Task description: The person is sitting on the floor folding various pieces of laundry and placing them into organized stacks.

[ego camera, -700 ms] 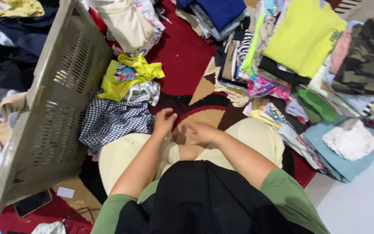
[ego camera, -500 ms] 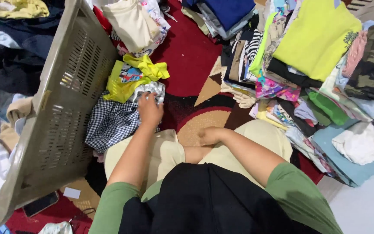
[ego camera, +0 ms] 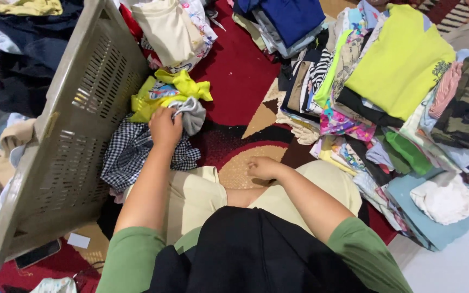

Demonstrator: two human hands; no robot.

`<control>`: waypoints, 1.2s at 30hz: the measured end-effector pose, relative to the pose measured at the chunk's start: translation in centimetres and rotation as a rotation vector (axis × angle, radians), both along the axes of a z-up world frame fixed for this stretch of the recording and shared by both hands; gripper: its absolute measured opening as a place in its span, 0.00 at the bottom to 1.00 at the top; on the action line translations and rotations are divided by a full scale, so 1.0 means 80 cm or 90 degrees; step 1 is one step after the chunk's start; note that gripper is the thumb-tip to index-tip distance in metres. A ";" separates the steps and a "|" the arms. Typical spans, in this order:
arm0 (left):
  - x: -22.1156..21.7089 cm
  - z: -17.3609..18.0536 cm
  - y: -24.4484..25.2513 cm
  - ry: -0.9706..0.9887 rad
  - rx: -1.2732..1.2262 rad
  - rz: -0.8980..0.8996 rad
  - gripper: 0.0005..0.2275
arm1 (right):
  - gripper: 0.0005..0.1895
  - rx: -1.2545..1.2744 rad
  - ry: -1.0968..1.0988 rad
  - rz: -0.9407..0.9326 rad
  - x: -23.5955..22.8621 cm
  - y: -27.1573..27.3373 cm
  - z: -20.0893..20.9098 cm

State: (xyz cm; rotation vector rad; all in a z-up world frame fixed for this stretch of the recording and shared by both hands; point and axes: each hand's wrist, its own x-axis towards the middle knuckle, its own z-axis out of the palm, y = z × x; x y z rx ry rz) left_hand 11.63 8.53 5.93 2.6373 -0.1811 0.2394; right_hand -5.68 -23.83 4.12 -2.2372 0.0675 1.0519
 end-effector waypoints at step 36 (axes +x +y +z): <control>-0.121 0.159 -0.030 0.050 -0.003 0.061 0.08 | 0.12 -0.152 -0.621 0.047 -0.053 0.015 0.130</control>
